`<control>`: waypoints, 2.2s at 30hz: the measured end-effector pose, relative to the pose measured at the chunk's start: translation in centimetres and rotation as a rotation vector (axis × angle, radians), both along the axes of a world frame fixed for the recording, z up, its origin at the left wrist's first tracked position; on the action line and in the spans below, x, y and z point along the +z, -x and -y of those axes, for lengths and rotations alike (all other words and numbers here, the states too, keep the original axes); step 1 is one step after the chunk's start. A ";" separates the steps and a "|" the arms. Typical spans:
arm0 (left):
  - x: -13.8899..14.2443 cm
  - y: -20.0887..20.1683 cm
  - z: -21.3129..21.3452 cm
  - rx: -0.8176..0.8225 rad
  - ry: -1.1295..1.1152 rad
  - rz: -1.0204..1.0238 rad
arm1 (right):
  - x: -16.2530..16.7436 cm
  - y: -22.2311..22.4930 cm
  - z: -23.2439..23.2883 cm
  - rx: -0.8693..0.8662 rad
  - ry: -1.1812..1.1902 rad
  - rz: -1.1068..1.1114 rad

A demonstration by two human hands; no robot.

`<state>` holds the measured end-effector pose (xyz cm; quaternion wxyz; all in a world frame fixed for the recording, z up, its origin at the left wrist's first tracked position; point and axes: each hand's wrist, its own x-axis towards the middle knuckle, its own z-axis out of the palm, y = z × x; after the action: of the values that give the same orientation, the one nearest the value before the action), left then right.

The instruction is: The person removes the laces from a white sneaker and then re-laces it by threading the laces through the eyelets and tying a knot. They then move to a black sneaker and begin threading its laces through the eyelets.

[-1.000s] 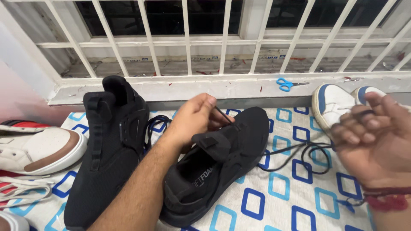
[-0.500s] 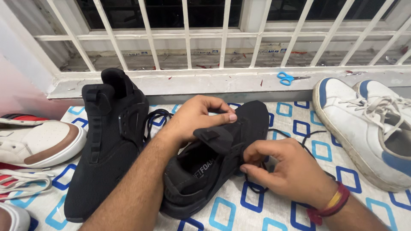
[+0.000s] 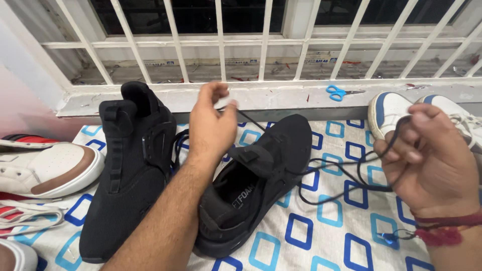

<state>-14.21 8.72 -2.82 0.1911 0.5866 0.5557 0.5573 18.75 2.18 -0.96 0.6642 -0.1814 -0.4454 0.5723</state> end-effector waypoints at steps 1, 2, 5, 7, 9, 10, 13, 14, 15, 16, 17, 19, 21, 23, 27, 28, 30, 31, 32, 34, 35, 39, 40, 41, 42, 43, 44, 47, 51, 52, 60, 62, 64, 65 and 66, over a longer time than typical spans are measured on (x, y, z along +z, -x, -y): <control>0.0 0.1 0.1 0.049 0.039 -0.080 | 0.3 0.4 -0.1 -0.132 0.041 0.117; 0.0 0.0 0.2 0.016 -0.183 -0.258 | 0.5 1.2 -0.1 -0.272 0.049 0.334; 0.2 -0.5 0.5 -0.299 -0.466 -0.440 | 0.5 3.9 0.8 -0.640 -0.168 0.959; 0.6 -0.5 0.8 -0.738 -0.133 -0.085 | 0.7 5.1 1.6 -0.772 -0.657 1.319; 1.0 -0.6 1.2 -0.656 0.136 -0.088 | 0.9 5.7 2.0 -0.422 -0.587 1.225; 1.3 -0.7 1.3 -0.614 0.265 -0.090 | 1.0 5.9 2.0 -0.254 -0.554 1.170; 1.8 -0.7 1.4 -0.517 0.334 -0.202 | 0.1 6.5 2.0 -0.003 -0.461 1.277; 1.8 -0.8 1.4 -0.531 0.321 -0.225 | -0.3 6.5 2.0 0.000 -0.324 1.294; 1.8 -0.9 1.3 -0.546 0.309 -0.248 | -0.9 6.6 1.9 0.004 -0.186 1.307; 1.6 -1.0 1.3 -0.561 0.297 -0.269 | -1.4 6.5 1.9 0.011 -0.046 1.319; 1.5 -1.1 1.1 -0.542 0.222 -0.265 | -1.6 6.1 1.6 0.099 -0.025 1.155; 1.1 -1.1 0.8 -0.504 0.075 -0.258 | -1.7 4.9 1.0 0.266 0.020 0.818; 0.8 -1.0 0.5 -0.387 0.155 -0.054 | -1.5 3.3 1.1 0.298 0.035 0.473; 0.6 -0.9 0.2 -0.241 0.154 0.080 | -0.8 1.8 1.1 0.173 0.136 0.208; 0.4 -0.3 0.1 0.059 0.019 0.156 | 0.8 0.4 0.7 0.224 -0.092 -0.409; 0.3 -0.2 0.2 0.119 -0.014 0.164 | 1.2 0.4 0.5 0.011 -0.028 -0.301; 0.4 -0.1 0.3 0.212 -0.284 -0.102 | 1.9 0.7 0.1 -0.413 0.094 -0.081; 0.5 -0.1 0.4 0.252 -0.416 -0.237 | 2.0 1.2 -0.1 -0.535 0.074 0.132; 0.7 -0.2 0.4 0.096 -0.333 -0.165 | 1.9 1.6 -0.1 -0.654 0.054 0.345; 1.1 -0.5 0.4 -0.220 -0.170 -0.027 | 1.7 2.6 0.3 -0.923 -0.148 0.849; 1.2 -0.7 0.6 -0.350 -0.088 -0.007 | 1.3 3.1 0.9 -1.060 -0.337 1.146; 1.5 -0.9 1.6 -0.525 0.282 0.008 | 1.2 4.8 1.7 -0.547 -0.515 1.252; 1.5 -0.9 1.7 -0.481 0.381 -0.006 | 0.9 5.5 1.8 -0.448 -0.556 1.280; 1.5 -0.9 1.7 -0.500 0.329 -0.052 | 0.5 6.2 1.8 -0.346 -0.595 1.306; 1.5 -0.9 1.6 -0.519 0.277 -0.096 | 0.2 6.6 1.8 -0.242 -0.632 1.331; 1.5 -1.0 1.4 -0.539 0.224 -0.140 | -0.2 6.8 1.9 -0.232 -0.602 1.357; 1.4 -1.0 1.3 -0.516 0.262 -0.175 | -0.6 6.9 1.8 -0.222 -0.572 1.382; 0.8 -1.0 0.8 -0.461 0.264 -0.238 | -1.3 5.3 1.3 -0.029 -0.255 1.229; 0.2 -0.8 0.1 -0.313 0.073 -0.128 | -1.4 2.5 0.8 0.315 0.222 0.490; 0.1 -0.7 -0.1 -0.249 0.049 -0.076 | -1.2 2.1 0.7 0.407 0.152 0.286; 0.5 0.0 0.3 0.048 0.053 0.169 | 2.7 1.1 0.2 -0.521 0.367 0.032; 0.7 -0.4 0.6 -0.222 0.056 0.138 | 2.6 1.8 -0.3 -0.573 0.291 0.433; 0.9 -0.8 1.1 -0.550 -0.046 0.032 | 2.2 2.4 0.1 -0.666 0.233 0.787; 1.1 -0.8 1.2 -0.539 0.057 0.005 | 1.8 2.9 0.3 -0.734 0.214 0.941; 1.3 -0.7 1.4 -0.529 0.164 -0.023 | 1.5 3.3 0.5 -0.799 0.196 1.097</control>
<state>-13.54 7.33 -1.52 0.3703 0.7001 0.4286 0.4348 15.49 1.64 0.58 0.4834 -0.6546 -0.5625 0.1465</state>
